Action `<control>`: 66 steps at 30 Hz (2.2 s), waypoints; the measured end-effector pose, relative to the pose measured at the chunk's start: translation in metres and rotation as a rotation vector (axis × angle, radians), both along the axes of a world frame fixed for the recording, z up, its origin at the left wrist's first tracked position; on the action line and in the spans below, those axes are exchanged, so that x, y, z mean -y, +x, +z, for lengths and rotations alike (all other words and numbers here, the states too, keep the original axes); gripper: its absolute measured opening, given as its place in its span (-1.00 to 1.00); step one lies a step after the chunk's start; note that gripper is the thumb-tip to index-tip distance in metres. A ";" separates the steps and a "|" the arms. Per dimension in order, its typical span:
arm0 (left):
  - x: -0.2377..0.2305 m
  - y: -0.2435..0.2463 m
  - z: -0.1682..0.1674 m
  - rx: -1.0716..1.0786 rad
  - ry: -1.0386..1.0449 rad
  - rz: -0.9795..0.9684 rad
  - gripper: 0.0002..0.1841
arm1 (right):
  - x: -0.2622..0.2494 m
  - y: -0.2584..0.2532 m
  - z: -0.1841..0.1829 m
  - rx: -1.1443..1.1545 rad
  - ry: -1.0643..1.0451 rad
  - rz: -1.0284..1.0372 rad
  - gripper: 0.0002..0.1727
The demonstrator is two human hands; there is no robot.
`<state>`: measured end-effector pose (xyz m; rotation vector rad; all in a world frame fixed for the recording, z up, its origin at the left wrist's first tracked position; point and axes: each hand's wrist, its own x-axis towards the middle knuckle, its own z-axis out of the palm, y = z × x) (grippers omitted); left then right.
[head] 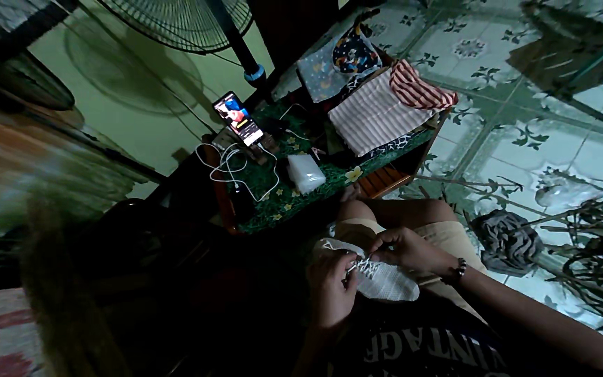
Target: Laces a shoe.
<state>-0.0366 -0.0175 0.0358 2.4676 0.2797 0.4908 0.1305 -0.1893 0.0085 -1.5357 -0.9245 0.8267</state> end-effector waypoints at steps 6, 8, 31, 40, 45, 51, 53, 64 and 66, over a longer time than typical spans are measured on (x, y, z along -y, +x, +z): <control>-0.004 -0.009 0.013 -0.056 0.123 0.017 -0.77 | 0.000 -0.001 0.002 0.007 -0.028 -0.029 -0.76; -0.006 -0.011 0.018 -0.115 0.112 0.018 -0.83 | 0.000 0.000 0.002 0.008 -0.035 -0.028 -0.76; -0.024 -0.008 0.020 -0.034 -0.791 -0.239 -0.84 | -0.010 -0.006 0.011 -0.405 0.239 -0.004 -0.75; 0.001 0.005 0.008 0.104 -0.994 -0.023 -0.88 | -0.014 -0.014 0.012 -0.505 0.197 -0.083 -0.90; 0.008 0.008 0.008 0.100 -0.914 0.006 -0.90 | -0.018 -0.014 0.013 -0.476 0.188 -0.084 -0.93; 0.004 0.007 0.001 0.128 -0.896 -0.090 -0.86 | -0.021 -0.015 0.012 -0.477 0.207 -0.079 -0.87; 0.002 0.006 0.000 0.111 -0.885 -0.116 -0.83 | -0.021 -0.015 0.012 -0.460 0.195 -0.075 -0.86; -0.004 0.009 0.007 0.028 -0.990 -0.121 -0.50 | -0.027 -0.016 0.017 -0.305 0.207 -0.053 -0.85; -0.004 0.010 0.010 -0.012 -0.998 -0.085 -0.36 | -0.027 -0.016 0.018 -0.271 0.202 -0.058 -0.85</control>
